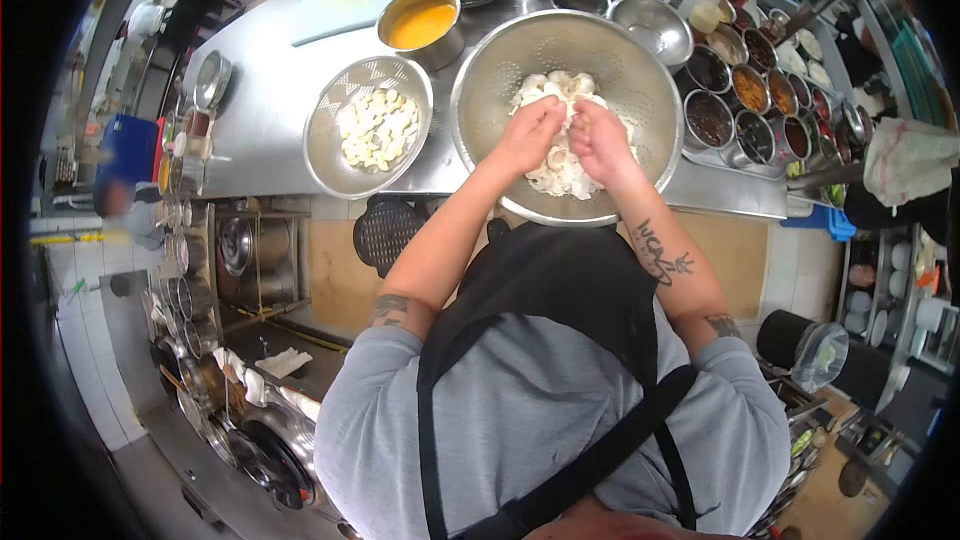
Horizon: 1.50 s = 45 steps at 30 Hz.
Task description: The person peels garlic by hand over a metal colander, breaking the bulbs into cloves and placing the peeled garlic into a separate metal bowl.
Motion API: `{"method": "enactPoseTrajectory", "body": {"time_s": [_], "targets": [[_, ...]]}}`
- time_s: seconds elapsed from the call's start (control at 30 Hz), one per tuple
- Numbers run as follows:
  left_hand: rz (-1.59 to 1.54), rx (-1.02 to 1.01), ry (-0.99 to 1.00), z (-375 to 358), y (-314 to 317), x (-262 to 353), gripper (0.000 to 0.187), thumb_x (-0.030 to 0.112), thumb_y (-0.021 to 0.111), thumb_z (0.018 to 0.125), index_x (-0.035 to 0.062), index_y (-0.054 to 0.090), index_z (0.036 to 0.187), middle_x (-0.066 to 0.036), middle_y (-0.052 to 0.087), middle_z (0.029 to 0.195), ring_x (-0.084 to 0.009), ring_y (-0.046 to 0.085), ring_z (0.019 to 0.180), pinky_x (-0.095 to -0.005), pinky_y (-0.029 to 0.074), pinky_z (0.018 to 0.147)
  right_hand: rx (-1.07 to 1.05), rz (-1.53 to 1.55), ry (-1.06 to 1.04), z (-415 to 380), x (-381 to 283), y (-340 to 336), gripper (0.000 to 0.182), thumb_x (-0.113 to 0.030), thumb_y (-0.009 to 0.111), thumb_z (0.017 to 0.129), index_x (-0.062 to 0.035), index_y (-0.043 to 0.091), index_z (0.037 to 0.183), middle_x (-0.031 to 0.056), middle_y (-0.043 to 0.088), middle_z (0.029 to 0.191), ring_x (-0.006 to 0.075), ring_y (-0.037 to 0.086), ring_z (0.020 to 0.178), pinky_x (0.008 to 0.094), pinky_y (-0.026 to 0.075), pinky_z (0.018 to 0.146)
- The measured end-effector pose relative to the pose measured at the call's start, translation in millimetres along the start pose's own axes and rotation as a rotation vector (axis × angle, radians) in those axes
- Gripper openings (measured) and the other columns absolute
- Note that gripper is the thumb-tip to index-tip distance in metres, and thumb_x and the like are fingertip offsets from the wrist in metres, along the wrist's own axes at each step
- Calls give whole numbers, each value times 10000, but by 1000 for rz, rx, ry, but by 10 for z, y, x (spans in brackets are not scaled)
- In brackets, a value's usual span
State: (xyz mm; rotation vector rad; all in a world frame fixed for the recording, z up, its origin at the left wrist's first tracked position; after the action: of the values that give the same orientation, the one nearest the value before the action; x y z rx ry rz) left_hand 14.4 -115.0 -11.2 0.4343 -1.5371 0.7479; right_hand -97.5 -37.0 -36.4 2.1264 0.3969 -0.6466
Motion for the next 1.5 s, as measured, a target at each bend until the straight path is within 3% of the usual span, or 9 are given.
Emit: {"method": "enactPoseTrajectory", "body": {"time_s": [0.23,0.27,0.37,0.4,0.6,0.9,1.2,1.4,1.5], "targets": [[908,-248,-171,-204,-101,-4,371,379,522,941,54,697,912,-172,714,936,-391,667,854,-465,525,773,-122,59,100,223,9,731,237,-219,448,1017,4,504,1078,90,523,842,188,506,728,328,471,648],[867,-368,-321,-222,-47,-5,384,372,527,916,71,686,1093,-165,695,1102,-358,635,1057,-446,437,1002,-132,9,150,201,94,951,247,-227,439,1019,3,504,1080,97,528,854,209,523,752,346,493,682],[795,-198,324,-252,24,-154,425,377,552,911,84,634,1208,-174,609,1291,-324,545,1228,-426,362,1082,-158,-119,305,298,515,1386,297,-257,425,1030,14,494,1130,148,560,961,287,573,875,400,524,820],[798,-254,174,-253,42,-347,460,369,577,906,82,593,1265,-161,533,1391,-309,479,1301,-416,344,1100,-163,-161,355,337,638,1493,318,-268,423,1035,19,489,1154,169,573,1010,315,589,924,418,529,872],[831,-292,-38,-269,-79,57,438,340,599,876,49,624,1202,-212,634,1209,-368,606,1118,-449,458,986,-245,-248,338,358,600,1975,507,-306,372,1063,72,339,1399,292,521,1304,360,557,1195,425,455,1050],[808,-76,-329,-60,-335,-59,367,308,624,859,32,628,1101,-223,679,1052,-393,652,984,-483,511,871,-226,-1010,-166,507,-565,280,201,-189,579,962,0,643,984,74,682,868,172,682,831,268,561,674],[637,-268,-211,44,-213,-391,745,72,654,796,29,330,1466,-312,431,1416,-416,474,1285,-423,394,1078,-361,-2205,-568,-261,157,232,419,-211,708,763,-68,656,1153,110,625,1082,325,576,1100,389,541,877],[806,172,81,-92,-221,-130,629,119,630,871,59,393,1450,-254,500,1394,-361,528,1262,-406,412,1065,-382,-1903,-412,-173,5,151,375,-232,681,843,-21,633,1149,166,675,1051,308,654,959,385,548,802],[452,50,-209,-167,-131,59,422,159,564,959,54,505,1364,-163,615,1274,-268,630,1097,-368,483,990,-520,-1405,-368,70,-147,36,385,-291,676,897,-15,621,1160,157,696,1000,244,672,859,347,541,752]]}}
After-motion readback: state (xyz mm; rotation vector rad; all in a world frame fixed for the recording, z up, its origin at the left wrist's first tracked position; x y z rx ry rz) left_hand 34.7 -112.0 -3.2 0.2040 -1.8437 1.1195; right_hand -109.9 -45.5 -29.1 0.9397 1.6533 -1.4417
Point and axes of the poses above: each hand's wrist, its own z-axis towards the middle knuckle, its own y-axis out of the palm, x = y × z, the point moved 5 cm from there along z, towards the middle knuckle
